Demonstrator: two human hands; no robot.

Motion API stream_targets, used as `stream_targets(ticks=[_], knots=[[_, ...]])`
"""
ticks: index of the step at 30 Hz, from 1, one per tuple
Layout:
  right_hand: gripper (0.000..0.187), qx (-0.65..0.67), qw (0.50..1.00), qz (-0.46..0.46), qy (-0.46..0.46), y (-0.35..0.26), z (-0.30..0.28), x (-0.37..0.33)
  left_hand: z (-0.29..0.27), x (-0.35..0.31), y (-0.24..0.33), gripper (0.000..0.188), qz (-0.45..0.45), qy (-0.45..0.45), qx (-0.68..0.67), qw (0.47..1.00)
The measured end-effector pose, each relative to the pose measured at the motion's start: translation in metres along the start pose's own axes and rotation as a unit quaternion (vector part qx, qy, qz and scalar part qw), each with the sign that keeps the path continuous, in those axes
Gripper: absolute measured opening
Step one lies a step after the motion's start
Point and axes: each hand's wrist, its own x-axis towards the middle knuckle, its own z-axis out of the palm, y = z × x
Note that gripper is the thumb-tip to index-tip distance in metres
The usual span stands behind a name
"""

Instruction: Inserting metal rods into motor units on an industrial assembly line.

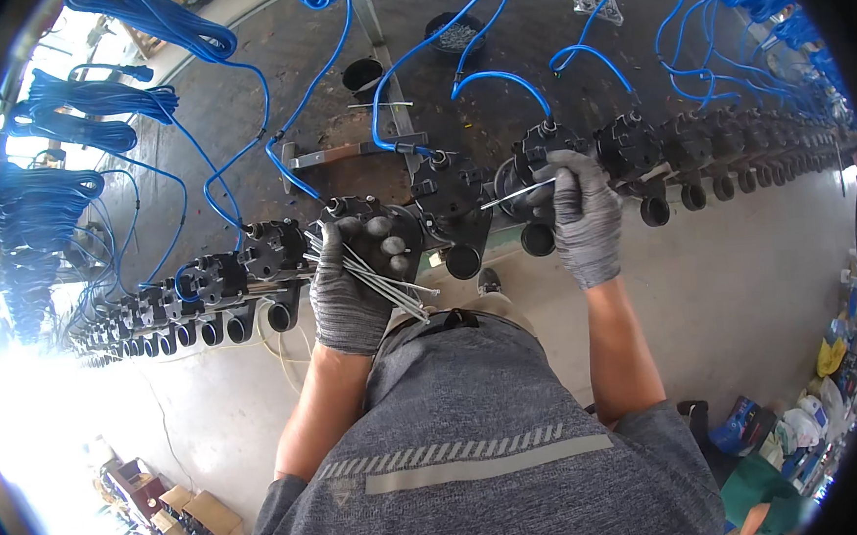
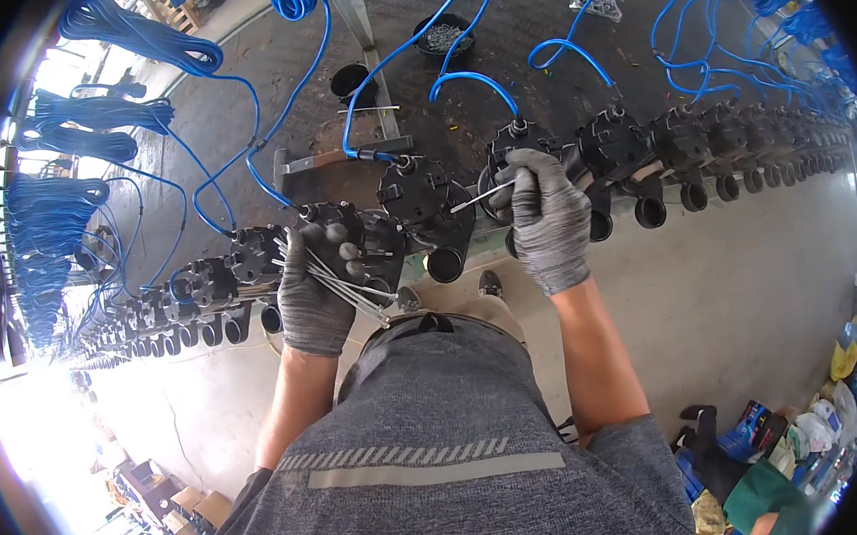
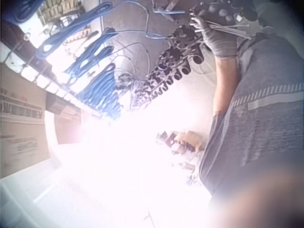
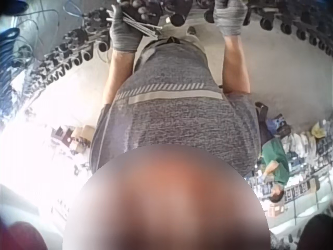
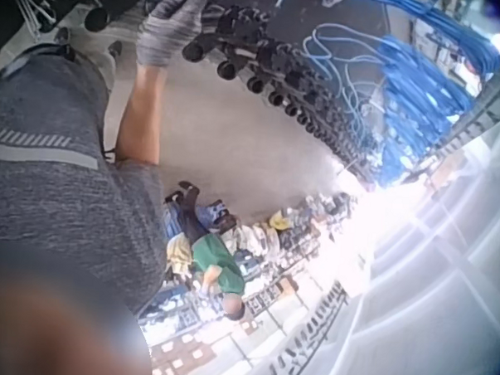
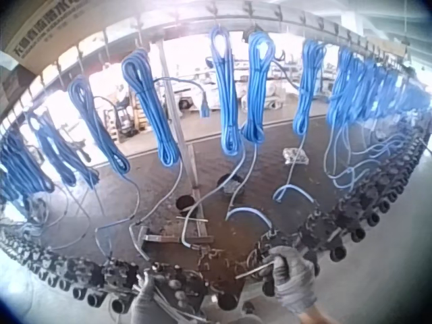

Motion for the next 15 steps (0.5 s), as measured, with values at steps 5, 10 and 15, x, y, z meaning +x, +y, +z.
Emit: stream_targets(ticks=[5, 10, 15], knots=[[0.022, -0.093, 0.977, -0.116, -0.153, -0.013, 0.000, 0.016, 0.025, -0.005, -0.007, 0.024, 0.038, -0.030, -0.007, 0.999], [0.032, -0.212, 0.866, -0.269, -0.365, -0.025, 0.014, 0.028, 0.039, 0.002, -0.011, 0.018, 0.054, -0.097, 0.000, 0.994], [0.031, -0.132, 0.910, -0.216, -0.328, -0.050, 0.022, 0.016, 0.038, 0.007, -0.011, 0.020, 0.065, -0.098, -0.001, 0.993]])
